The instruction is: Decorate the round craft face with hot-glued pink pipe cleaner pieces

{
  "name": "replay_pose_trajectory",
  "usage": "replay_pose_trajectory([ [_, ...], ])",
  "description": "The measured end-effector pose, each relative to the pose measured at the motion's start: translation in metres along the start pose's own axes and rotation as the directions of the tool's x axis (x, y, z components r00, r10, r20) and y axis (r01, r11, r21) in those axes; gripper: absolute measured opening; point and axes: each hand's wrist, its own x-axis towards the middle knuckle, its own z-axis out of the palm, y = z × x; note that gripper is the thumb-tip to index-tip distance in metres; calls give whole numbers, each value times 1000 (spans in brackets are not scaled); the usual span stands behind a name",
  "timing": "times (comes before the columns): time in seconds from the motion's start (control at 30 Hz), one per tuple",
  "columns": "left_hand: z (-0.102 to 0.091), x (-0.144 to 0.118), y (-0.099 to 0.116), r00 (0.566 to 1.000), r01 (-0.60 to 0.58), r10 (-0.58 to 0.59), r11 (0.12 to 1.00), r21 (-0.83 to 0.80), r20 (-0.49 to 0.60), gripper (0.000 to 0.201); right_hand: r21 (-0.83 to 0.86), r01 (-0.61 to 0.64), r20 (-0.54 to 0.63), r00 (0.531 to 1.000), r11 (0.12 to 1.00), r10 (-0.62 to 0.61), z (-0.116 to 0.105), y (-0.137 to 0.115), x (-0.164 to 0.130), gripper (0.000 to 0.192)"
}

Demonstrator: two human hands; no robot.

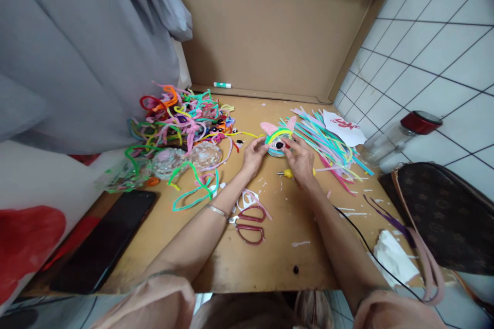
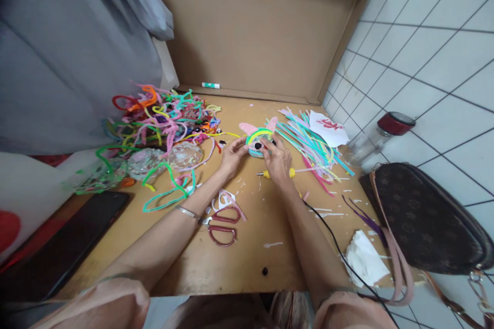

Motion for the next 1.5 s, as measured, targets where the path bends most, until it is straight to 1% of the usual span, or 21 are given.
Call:
replay_pose_trajectory([
  [0.2,0,-1,1,1000,-18,18,999,27,-16,49,51,11,-22,1000,999,-10,1,2,-1,26],
  [0.4,-2,-1,2,1000,-10,11,998,57,-15,53,102,-6,11,1000,995,5,-1,0,-1,28],
  [0.57,-1,-1,4,1000,-9,10,999,31,-16,52,124,-1,35,999,992,-4,-3,0,-1,29],
  [0.73,-2,-2,5,1000,15,-15,1000,17,-18,52,121,-14,47,999,993,9,-3,-1,0,28],
  [1.0,-2,-2,7,999,31,-29,999,31,-38,55,151,-9,19,1000,989,7,1,2,-1,28],
  [1.23,-1,-4,10,999,31,-29,999,34,-35,53,131,-41,54,998,991,34,0,-1,-1,27],
  [1.5,-1,-3,10,999,34,-31,998,52,-43,53,125,-87,29,996,988,84,2,-5,0,27],
])
